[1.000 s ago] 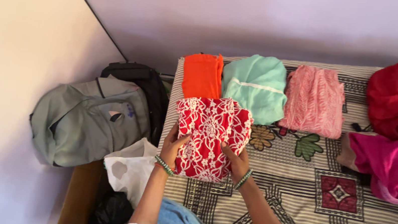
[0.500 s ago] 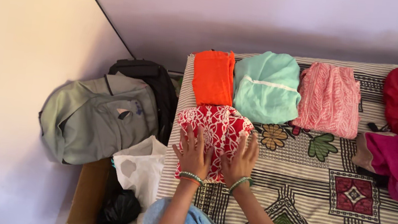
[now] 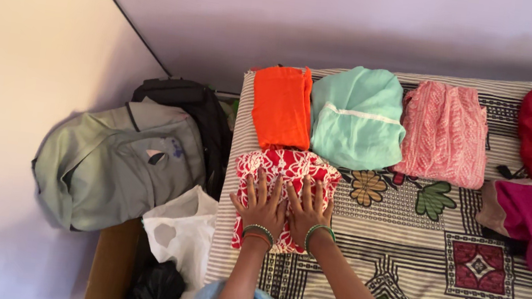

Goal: The person sits on a bed and folds several pieces of clothing one by one, including a red patterned top, a pink garment, a black item, and a multicolored patchwork cloth. Each item is smoothed, folded into a compact rectangle, and placed in a growing stack on the bed.

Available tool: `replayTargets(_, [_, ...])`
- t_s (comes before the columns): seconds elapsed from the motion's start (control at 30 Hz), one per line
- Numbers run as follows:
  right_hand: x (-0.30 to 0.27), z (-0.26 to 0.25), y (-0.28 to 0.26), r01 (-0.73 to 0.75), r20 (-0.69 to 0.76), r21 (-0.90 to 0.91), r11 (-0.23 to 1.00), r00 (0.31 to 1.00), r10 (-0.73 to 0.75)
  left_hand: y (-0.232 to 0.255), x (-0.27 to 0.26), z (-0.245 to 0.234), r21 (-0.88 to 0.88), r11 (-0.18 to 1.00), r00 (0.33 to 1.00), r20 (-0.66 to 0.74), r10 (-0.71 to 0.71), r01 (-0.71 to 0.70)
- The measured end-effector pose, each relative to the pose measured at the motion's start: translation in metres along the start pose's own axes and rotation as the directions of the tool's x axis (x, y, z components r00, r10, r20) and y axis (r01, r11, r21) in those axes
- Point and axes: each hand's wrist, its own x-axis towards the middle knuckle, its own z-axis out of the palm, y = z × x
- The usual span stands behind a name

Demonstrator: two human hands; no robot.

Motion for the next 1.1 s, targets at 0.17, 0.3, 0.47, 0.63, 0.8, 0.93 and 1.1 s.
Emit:
replayTargets(0.17, [0.008, 0.009, 0.004, -0.011, 0.007, -0.005, 1.0, 1.0, 0.011, 0.002, 0.001, 0.008, 0.004, 1.0, 0.999, 0.051, -0.019, 0.019])
replayTargets(0.3, [0.012, 0.007, 0.004, -0.018, 0.047, 0.004, 1.0, 0.999, 0.018, 0.002, 0.005, 0.006, -0.001, 1.0, 1.0, 0.026, -0.015, 0.015])
replayTargets(0.47, [0.013, 0.005, 0.006, -0.01, 0.024, 0.017, 1.0, 1.0, 0.009, 0.003, 0.006, 0.006, 0.0, 1.0, 1.0, -0.001, 0.004, -0.004])
replayTargets(0.63, [0.015, 0.004, 0.008, -0.013, 0.049, 0.04, 0.999, 0.999, 0.011, 0.003, 0.007, 0.008, 0.019, 1.0, 1.0, 0.006, 0.01, -0.01])
replayTargets(0.8, [0.013, 0.0, 0.007, -0.012, 0.073, 0.044, 0.999, 0.997, 0.008, 0.002, 0.006, 0.011, 0.066, 0.998, 1.0, 0.009, 0.007, -0.007])
replayTargets(0.93, [0.012, -0.002, 0.008, -0.006, 0.078, 0.069, 0.998, 0.997, 0.001, 0.001, 0.004, 0.015, 0.066, 0.998, 1.0, 0.016, 0.005, -0.006])
replayTargets(1.1, [0.006, -0.012, 0.011, 0.028, 0.05, 0.083, 0.996, 0.998, -0.033, 0.001, 0.008, 0.013, 0.123, 0.992, 0.98, 0.195, -0.029, 0.005])
